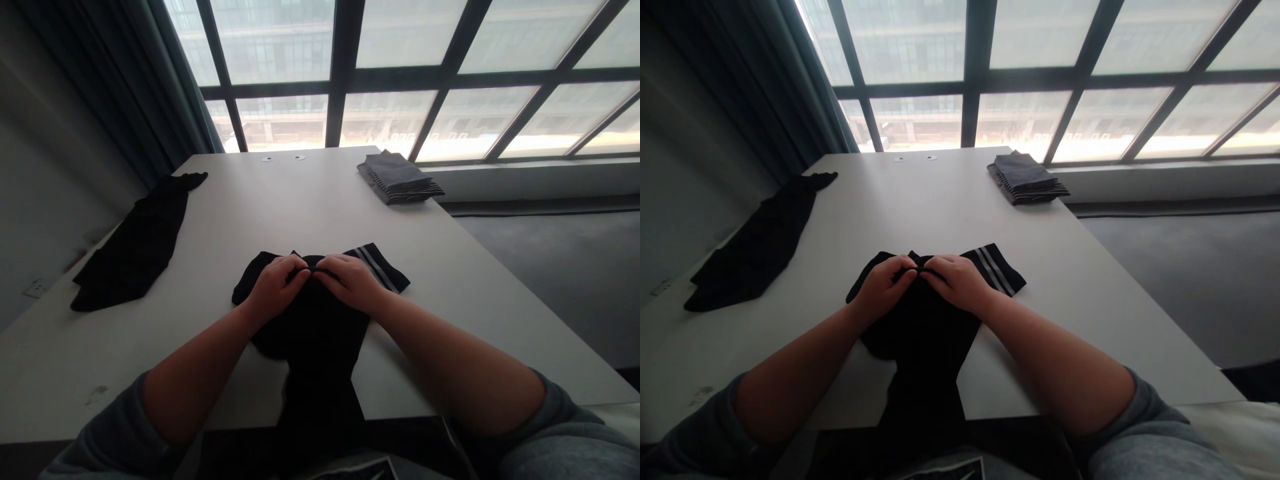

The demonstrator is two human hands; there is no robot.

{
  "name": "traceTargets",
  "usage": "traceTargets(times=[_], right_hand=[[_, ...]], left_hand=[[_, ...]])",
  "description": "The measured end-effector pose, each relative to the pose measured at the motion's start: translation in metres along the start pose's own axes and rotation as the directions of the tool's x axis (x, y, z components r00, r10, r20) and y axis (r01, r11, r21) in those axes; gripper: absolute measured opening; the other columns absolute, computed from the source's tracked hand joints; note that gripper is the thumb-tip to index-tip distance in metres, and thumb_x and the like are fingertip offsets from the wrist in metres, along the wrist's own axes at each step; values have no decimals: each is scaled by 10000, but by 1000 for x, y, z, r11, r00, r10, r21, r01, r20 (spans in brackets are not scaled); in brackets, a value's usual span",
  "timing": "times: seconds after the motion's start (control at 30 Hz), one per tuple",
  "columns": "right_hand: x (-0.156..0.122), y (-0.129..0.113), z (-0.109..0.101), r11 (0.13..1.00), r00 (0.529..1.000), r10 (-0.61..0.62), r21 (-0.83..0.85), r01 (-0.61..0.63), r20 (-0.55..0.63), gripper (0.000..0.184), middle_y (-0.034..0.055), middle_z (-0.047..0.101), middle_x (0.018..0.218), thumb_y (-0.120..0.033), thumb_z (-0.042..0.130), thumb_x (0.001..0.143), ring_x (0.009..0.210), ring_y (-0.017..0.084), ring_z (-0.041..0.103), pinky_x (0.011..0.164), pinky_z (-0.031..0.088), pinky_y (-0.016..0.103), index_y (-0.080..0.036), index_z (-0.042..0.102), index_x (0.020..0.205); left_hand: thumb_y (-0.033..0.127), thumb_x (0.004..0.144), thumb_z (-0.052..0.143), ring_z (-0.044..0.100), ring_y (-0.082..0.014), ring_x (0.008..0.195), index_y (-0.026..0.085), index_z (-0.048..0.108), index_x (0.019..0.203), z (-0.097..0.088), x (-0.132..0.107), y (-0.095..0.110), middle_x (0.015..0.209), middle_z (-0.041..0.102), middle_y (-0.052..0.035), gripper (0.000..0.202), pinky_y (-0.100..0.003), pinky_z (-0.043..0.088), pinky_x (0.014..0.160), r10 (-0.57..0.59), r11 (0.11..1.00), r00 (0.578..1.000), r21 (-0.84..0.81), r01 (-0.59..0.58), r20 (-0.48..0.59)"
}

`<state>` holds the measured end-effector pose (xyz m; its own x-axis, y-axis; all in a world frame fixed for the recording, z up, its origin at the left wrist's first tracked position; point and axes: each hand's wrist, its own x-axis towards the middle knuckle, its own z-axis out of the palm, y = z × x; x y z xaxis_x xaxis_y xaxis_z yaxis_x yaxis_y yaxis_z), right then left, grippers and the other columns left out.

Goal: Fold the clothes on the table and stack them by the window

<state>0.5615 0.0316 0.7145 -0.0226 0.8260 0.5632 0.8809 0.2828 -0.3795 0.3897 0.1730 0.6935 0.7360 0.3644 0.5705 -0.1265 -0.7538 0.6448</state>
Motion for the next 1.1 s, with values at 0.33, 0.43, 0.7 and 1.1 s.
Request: traceTargets(times=[0.33,0.43,0.7,1.1], right_hand=[[0,5,3,998,999,50,30,-50,-2,184,49,690,852,-312,501,1074,755,190,616,731,468,316,-218,624,976],[2,6,0,997,998,49,64,-51,35,285,29,652,783,-370,471,1093,699,174,578,693,441,306,-220,599,886],[3,4,-4,1000,998,30,-8,-29,60,351,7,582,704,-392,503,1082,658,152,504,664,373,294,-218,547,781],[8,37,-15,991,991,132,13,-132,5,462,-23,478,634,-486,453,1070,602,140,431,625,348,298,-236,402,685]], left_hand=[[325,975,621,677,-225,935,235,641,998,3,1,-3,980,730,-45,95,-398,534,899,28,999,999,46,-27,-25],[320,993,609,682,-228,940,237,644,989,4,0,-5,975,735,-48,90,-417,526,921,79,996,997,28,-79,-9],[284,1007,596,671,-210,924,242,647,966,4,2,-2,956,719,-41,78,-399,526,905,126,990,992,-62,-126,-8],[397,1009,587,687,-211,1038,240,648,1035,0,1,-19,1064,744,-41,170,-379,543,986,-94,982,994,-168,85,-49]])
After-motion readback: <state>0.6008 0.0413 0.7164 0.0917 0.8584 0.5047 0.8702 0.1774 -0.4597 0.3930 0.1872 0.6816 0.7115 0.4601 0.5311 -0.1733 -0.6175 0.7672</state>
